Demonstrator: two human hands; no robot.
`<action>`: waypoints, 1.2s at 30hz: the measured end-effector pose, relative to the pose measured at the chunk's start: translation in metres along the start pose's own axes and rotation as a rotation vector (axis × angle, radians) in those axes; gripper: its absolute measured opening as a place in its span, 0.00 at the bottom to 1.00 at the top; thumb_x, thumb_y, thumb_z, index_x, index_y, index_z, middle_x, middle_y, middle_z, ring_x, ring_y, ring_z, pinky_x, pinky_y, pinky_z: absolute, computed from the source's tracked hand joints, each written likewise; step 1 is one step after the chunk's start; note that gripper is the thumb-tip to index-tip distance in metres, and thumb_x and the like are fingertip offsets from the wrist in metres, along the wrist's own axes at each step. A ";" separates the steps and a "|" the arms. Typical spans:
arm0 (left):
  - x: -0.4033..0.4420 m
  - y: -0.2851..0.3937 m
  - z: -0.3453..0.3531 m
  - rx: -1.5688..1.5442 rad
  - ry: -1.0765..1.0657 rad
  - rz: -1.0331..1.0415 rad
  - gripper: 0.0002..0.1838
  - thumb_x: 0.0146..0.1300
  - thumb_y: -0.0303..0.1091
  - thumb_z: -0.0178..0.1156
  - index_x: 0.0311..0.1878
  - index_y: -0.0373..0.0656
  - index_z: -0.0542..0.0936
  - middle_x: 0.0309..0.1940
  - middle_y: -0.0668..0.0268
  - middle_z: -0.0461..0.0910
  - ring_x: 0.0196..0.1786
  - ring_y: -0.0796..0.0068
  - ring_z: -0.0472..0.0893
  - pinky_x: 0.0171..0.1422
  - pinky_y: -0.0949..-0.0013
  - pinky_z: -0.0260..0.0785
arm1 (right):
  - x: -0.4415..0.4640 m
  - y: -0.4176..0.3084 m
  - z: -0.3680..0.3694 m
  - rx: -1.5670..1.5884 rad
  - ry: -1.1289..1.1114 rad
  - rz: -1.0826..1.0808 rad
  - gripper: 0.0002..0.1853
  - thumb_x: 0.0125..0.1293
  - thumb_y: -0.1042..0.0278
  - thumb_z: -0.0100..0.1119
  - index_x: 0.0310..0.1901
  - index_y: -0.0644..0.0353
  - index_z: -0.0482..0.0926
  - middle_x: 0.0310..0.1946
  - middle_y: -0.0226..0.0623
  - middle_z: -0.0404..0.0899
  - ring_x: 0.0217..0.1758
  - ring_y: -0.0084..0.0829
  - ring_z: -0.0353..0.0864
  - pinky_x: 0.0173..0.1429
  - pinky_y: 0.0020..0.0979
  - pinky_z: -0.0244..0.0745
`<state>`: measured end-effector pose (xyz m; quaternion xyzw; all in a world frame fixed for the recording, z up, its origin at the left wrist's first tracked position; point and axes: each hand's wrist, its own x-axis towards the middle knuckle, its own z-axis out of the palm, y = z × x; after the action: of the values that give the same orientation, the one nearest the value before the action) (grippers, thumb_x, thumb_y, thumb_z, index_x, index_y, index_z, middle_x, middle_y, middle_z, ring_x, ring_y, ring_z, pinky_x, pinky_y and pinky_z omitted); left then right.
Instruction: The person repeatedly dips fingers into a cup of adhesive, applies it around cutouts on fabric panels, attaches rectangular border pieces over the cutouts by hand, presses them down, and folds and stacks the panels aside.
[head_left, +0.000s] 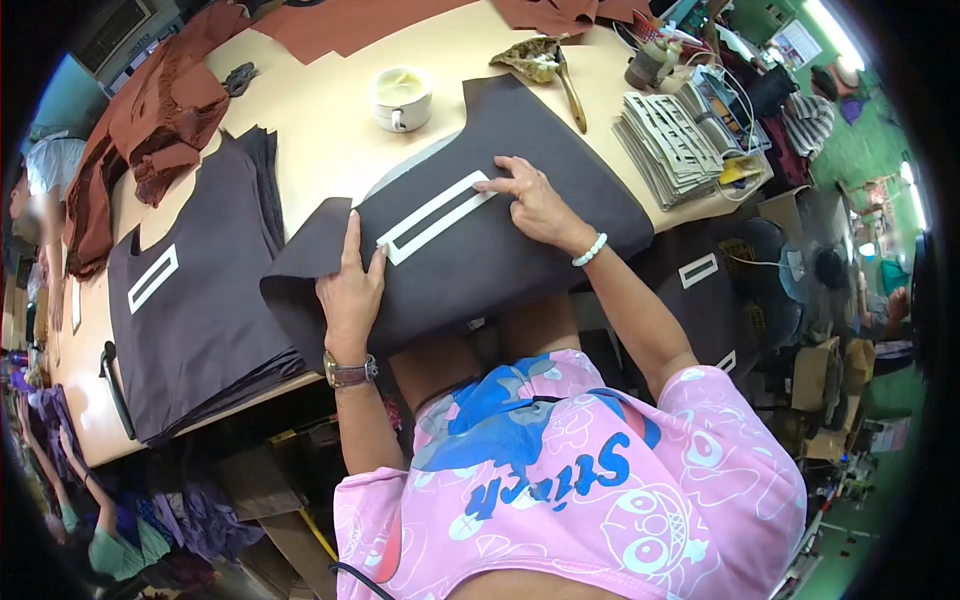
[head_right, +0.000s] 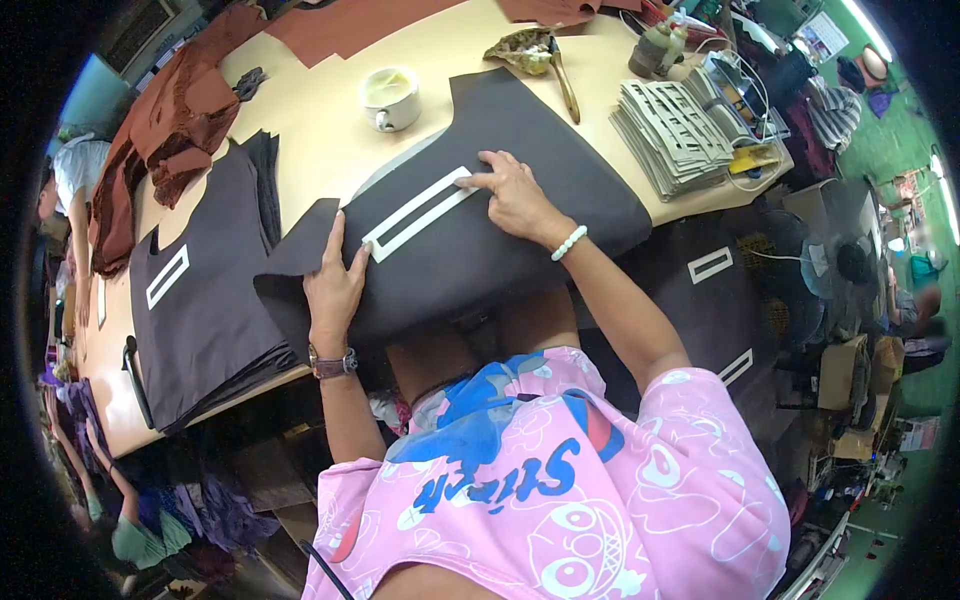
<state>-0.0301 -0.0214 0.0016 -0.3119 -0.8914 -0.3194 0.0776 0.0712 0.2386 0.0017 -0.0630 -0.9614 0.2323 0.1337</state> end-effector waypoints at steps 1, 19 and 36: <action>0.000 -0.001 0.001 0.009 0.009 0.009 0.27 0.58 0.38 0.62 0.60 0.40 0.71 0.50 0.46 0.76 0.53 0.49 0.76 0.59 0.59 0.66 | -0.004 -0.006 0.001 -0.051 -0.006 0.009 0.28 0.53 0.82 0.43 0.55 0.48 0.77 0.62 0.51 0.62 0.67 0.53 0.59 0.70 0.51 0.51; -0.005 -0.003 0.006 0.076 0.037 0.030 0.22 0.59 0.40 0.61 0.54 0.37 0.76 0.54 0.51 0.75 0.57 0.52 0.73 0.63 0.60 0.63 | -0.010 -0.051 -0.003 -0.985 -0.144 -0.085 0.25 0.64 0.62 0.46 0.61 0.66 0.68 0.67 0.46 0.55 0.70 0.50 0.52 0.70 0.57 0.45; -0.018 -0.016 -0.030 0.080 -0.066 -0.086 0.19 0.58 0.32 0.61 0.49 0.31 0.74 0.39 0.45 0.76 0.43 0.45 0.75 0.48 0.55 0.67 | 0.003 -0.045 0.004 -1.031 -0.240 -0.147 0.29 0.66 0.61 0.43 0.70 0.48 0.55 0.69 0.40 0.52 0.72 0.49 0.50 0.72 0.57 0.37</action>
<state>-0.0276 -0.0589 0.0107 -0.2802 -0.9182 -0.2760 0.0469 0.0648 0.1978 0.0197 -0.0260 -0.9612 -0.2746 -0.0095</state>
